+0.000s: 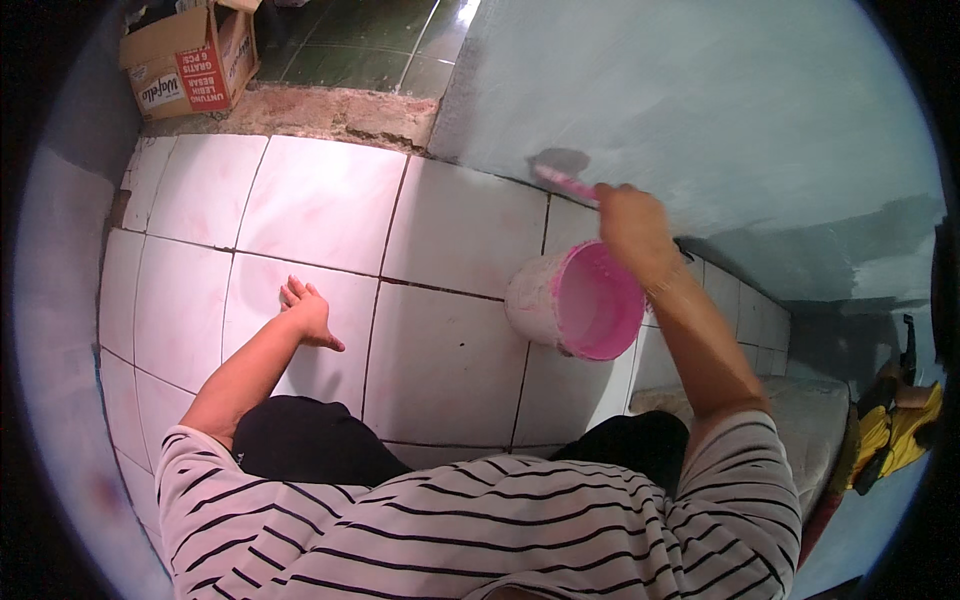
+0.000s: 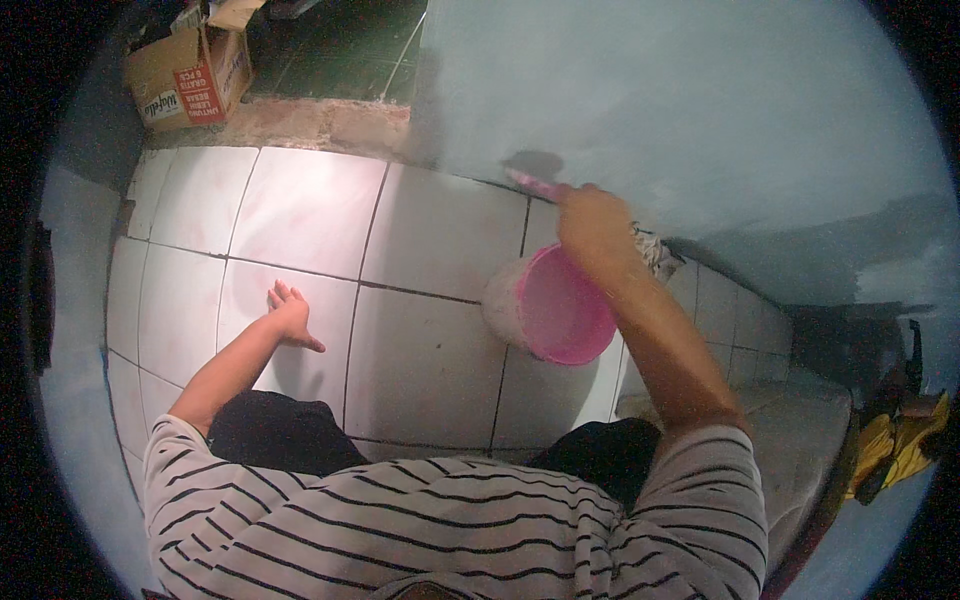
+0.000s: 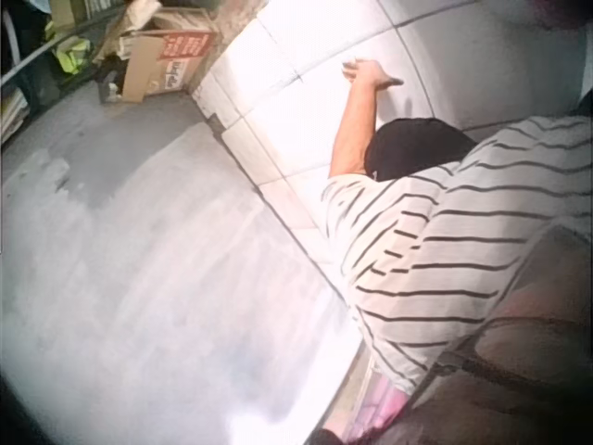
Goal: The person cleans a white table fan using a pink brush, wiping the fan's body and cage. They then plug the fan into a wall socket and turn it on. Finally, the person uses the brush to wipe the tiled floor near a pink bucket.
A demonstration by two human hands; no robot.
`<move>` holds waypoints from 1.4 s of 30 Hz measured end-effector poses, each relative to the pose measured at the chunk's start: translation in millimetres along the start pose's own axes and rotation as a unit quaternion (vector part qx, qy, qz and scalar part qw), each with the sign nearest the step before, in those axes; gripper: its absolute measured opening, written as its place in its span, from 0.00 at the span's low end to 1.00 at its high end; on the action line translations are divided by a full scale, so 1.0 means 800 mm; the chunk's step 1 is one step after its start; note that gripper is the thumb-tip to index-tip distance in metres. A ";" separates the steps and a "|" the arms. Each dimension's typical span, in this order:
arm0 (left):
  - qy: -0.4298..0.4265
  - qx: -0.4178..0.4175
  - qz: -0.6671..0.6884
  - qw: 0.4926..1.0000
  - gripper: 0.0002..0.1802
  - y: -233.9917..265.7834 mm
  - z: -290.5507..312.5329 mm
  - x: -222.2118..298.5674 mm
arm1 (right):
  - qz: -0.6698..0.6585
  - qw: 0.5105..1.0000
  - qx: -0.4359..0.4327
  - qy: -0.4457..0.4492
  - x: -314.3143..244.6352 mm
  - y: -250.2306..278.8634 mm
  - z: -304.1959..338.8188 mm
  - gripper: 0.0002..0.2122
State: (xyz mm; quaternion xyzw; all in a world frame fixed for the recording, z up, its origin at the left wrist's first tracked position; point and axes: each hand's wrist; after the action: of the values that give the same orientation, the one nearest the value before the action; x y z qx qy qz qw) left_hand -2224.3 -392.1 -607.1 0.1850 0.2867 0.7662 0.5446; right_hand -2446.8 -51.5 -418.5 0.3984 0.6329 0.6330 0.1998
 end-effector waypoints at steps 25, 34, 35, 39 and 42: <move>-0.020 0.016 -0.016 1.000 0.77 -0.001 -0.011 -0.001 | 0.092 0.948 0.220 -0.211 0.019 0.061 0.046 0.23; -0.020 0.018 -0.018 0.999 0.77 0.002 -0.009 -0.002 | -0.024 0.993 -0.027 -0.109 0.008 -0.014 0.046 0.17; -0.025 0.023 -0.014 0.999 0.77 -0.001 -0.009 -0.006 | -0.033 0.993 0.003 -0.116 0.013 -0.006 0.039 0.16; -0.034 0.034 -0.007 0.999 0.78 -0.009 -0.010 -0.017 | -0.027 0.986 0.107 -0.128 0.061 0.102 -0.010 0.11; -0.023 0.028 -0.015 0.999 0.78 -0.010 -0.011 -0.013 | -0.020 0.952 0.281 -0.116 0.065 0.193 0.002 0.10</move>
State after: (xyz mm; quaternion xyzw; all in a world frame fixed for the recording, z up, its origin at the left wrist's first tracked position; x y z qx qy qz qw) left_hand -2220.2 -401.9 -618.8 0.2139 0.2981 0.7450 0.5570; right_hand -2438.4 -29.6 -257.5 0.4963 0.7656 0.3750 0.1640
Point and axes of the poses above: each hand's wrist, its own z-axis away from the middle knuckle, its own y-axis out of the back of the hand, x = y × z, and after that the axes turned 10 degrees about x, right-handed
